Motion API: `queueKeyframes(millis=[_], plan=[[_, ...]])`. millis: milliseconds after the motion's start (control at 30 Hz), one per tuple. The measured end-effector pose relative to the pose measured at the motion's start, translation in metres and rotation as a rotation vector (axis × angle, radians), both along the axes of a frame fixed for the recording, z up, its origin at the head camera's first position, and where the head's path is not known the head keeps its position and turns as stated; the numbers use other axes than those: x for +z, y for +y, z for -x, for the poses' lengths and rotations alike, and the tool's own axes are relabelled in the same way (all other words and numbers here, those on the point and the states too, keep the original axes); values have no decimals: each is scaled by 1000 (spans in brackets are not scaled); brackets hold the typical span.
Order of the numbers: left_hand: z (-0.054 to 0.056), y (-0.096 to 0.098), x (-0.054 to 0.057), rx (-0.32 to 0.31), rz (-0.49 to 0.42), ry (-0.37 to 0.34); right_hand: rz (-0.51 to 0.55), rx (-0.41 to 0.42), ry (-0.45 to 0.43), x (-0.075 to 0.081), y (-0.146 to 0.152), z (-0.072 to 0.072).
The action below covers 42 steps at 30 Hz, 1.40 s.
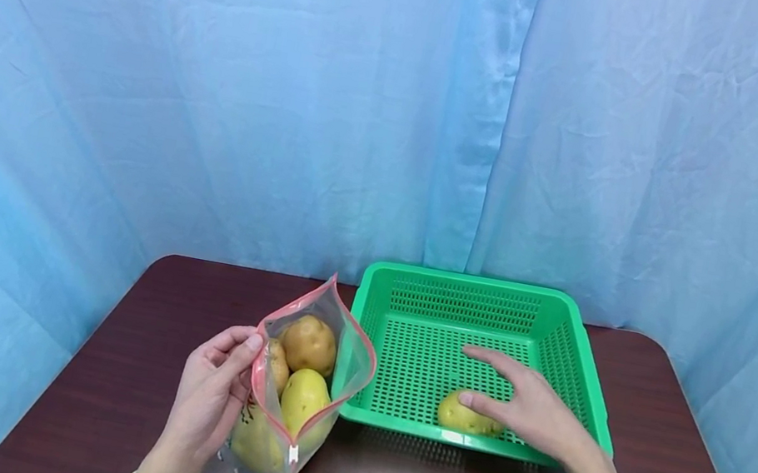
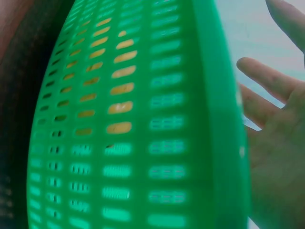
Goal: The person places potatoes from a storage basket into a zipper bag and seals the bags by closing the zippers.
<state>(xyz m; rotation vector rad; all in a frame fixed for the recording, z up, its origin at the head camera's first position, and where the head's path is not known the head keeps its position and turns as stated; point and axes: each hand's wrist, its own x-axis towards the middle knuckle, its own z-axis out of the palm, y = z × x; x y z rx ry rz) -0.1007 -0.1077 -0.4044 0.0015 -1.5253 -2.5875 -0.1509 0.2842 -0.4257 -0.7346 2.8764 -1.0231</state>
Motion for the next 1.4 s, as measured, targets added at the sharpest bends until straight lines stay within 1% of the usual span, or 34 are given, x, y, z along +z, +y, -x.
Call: queueKeyframes(millis=[233, 300, 467, 733, 967, 1233, 1400], plan=[[0, 0, 0, -1, -3, 4, -29, 2, -50, -5, 5, 7], [0, 0, 0, 0, -3, 3, -36, 8, -77, -6, 6, 8], [0, -1, -1, 0, -1, -1, -62, 34, -141, -11, 8, 13], [0, -1, -1, -5, -3, -5, -103, 71, -190, -20, 10, 21], [-1, -1, -1, -3, 8, -4, -118, 89, -219, -24, 9, 24], [-1, 0, -2, -6, 18, 11, -162, 81, -246, -28, 6, 28], [-1, 0, -2, -5, 23, 11, -188, 92, -247, -30, 5, 29]])
